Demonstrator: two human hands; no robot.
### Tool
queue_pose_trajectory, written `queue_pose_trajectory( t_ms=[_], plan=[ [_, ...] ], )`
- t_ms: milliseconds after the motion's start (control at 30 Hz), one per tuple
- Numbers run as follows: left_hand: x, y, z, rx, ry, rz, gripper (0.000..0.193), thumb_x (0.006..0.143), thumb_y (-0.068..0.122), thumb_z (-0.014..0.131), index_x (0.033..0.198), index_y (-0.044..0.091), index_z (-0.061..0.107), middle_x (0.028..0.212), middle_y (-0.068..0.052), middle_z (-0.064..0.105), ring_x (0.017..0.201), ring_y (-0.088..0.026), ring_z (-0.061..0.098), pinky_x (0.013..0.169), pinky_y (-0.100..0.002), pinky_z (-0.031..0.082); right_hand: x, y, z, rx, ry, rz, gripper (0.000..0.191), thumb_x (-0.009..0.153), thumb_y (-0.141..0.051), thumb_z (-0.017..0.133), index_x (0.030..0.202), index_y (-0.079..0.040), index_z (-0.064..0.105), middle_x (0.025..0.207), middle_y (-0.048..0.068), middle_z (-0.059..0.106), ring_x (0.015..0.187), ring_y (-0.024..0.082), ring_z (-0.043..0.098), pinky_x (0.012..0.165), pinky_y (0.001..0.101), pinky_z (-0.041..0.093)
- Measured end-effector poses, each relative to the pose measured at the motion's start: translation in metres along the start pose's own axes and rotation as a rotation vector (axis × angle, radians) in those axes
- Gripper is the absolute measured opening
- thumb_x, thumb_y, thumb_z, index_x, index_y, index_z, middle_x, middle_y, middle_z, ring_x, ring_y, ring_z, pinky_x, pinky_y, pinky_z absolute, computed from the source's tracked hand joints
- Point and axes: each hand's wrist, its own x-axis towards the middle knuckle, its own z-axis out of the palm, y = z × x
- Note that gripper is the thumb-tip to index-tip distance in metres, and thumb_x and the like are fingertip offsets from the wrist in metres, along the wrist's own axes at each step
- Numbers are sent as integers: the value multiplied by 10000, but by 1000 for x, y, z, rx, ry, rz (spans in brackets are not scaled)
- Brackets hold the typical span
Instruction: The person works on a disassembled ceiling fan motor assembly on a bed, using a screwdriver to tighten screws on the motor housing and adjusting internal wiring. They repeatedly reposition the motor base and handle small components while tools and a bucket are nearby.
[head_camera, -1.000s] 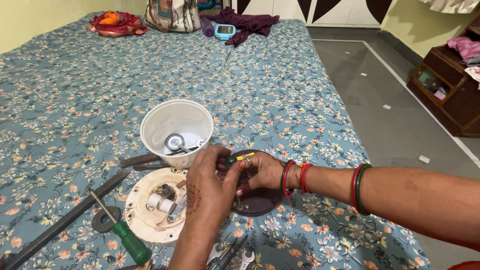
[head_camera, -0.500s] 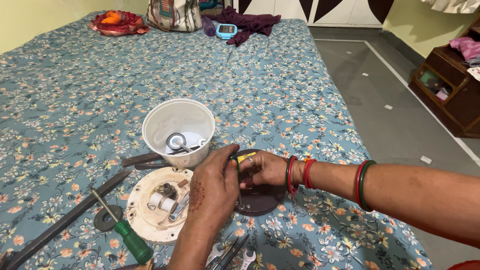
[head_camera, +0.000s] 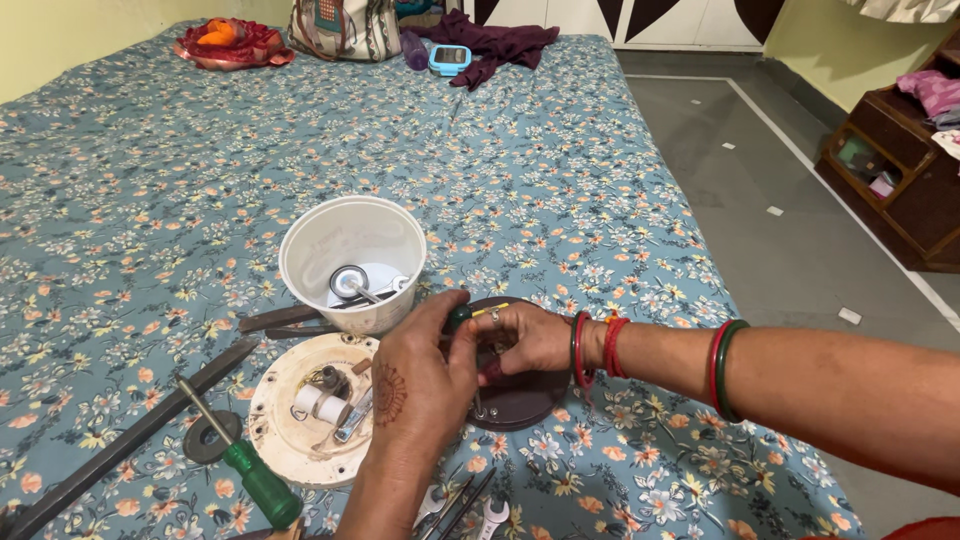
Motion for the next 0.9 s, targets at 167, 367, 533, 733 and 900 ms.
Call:
queue_pose_trajectory(
  t_ms=[167,367,533,733,900],
  plan=[
    [-1,-6,2,-18,-6,23,348,894,38,606,1225,54,712,1186,-173,732,1033,-340,731,886,-410,564,0,10,-9,-109,-4,38,355,929,30,708,1282,-5,713,1123,39,755,1059,104,663,955,282,548],
    [-4,-2,7,-30,58,67,331,850,82,700,1178,70,747,1136,-162,717,1010,-306,716,861,-396,566,6,17,-8,-48,84,37,390,838,70,733,1214,-30,704,1106,35,752,1036,131,698,954,311,571],
    [-1,-1,5,0,77,-94,368,812,160,781,1140,26,685,967,-129,697,796,-251,709,733,-384,573,7,11,2,12,59,-78,405,809,91,771,1185,-29,680,1189,33,711,1145,135,667,1047,327,543],
    [-1,-9,3,1,75,54,321,844,78,709,1159,22,696,1020,-161,746,887,-304,749,798,-399,578,2,5,0,-32,8,0,519,842,20,751,1337,-73,626,1262,-29,703,1199,72,627,1046,276,506],
    [-2,-11,6,-27,47,77,339,891,49,656,1226,18,689,1123,-191,741,996,-347,740,847,-411,573,4,14,-10,-47,-22,70,396,959,-23,736,1352,-11,686,1145,36,728,1067,99,636,956,291,527]
  ],
)
